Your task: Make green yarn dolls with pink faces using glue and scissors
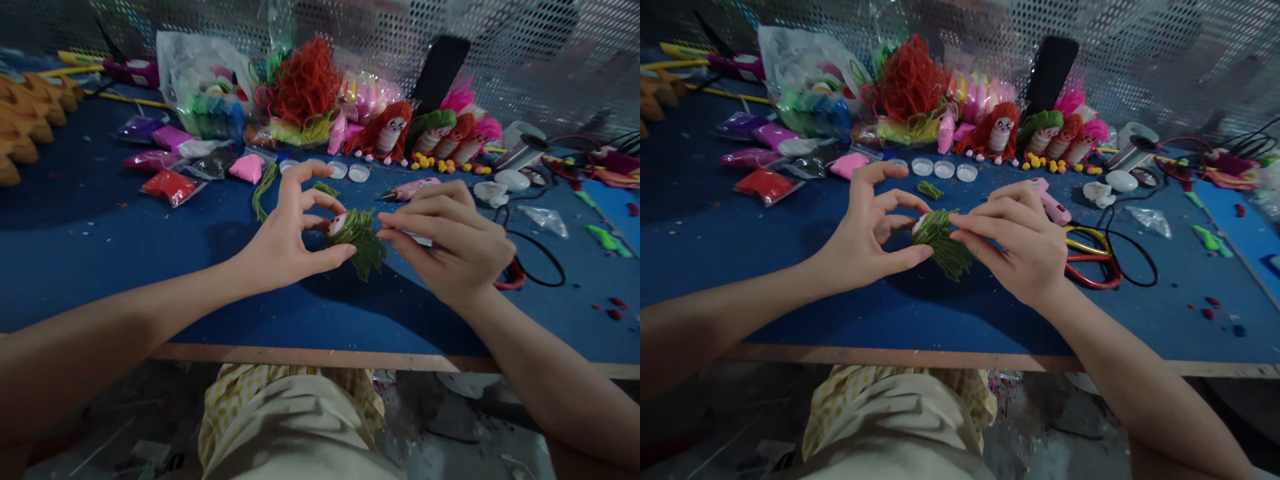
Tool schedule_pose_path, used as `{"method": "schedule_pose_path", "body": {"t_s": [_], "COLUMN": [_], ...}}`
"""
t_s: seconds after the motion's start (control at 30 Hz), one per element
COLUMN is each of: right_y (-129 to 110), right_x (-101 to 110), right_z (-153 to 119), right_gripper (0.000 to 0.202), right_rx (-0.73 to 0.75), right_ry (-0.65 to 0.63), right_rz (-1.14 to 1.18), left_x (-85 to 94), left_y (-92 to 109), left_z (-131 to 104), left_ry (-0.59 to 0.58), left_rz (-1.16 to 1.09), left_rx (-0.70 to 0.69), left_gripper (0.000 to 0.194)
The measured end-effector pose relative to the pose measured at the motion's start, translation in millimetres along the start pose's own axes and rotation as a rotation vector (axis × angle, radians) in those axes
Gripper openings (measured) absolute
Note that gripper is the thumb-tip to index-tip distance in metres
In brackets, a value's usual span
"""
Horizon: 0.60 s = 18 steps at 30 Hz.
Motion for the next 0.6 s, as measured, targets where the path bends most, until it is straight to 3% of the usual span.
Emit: {"method": "schedule_pose_path", "body": {"t_s": [0.17,0.43,0.6], "right_y": [-2.9,-7.1,-4.2], "right_x": [4.0,1.7,-1.3], "right_z": [2.2,0.1,-1.5], "right_gripper": [0.020,0.026,0.020], "right_rx": [-0.007,0.095,0.056], "right_ry": [-0.003,0.016,-0.042], "right_rz": [-0.070,-0.045,-0.068], "left_x": [-1.2,-2.5,-3.7], "left_y": [-1.1,0.5,-0.2], "left_z": [-0.5,-1.1,-2.1], "left_ry": [-0.017,-0.023,-0.046], "left_rz": [-0.050,-0.065,-0.057], "left_rx": [0.040,0.022,0.023], "left_gripper": [0.079,0.077,0.077]}}
Point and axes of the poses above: each hand's wrist, its own z-axis towards the middle knuckle, its own x-axis out of the back of the hand, y = z × x, the point moved 6 cm from there along z, towards the middle knuckle, and after that the axes turned 1 degree about -z, right-handed, at the moved point
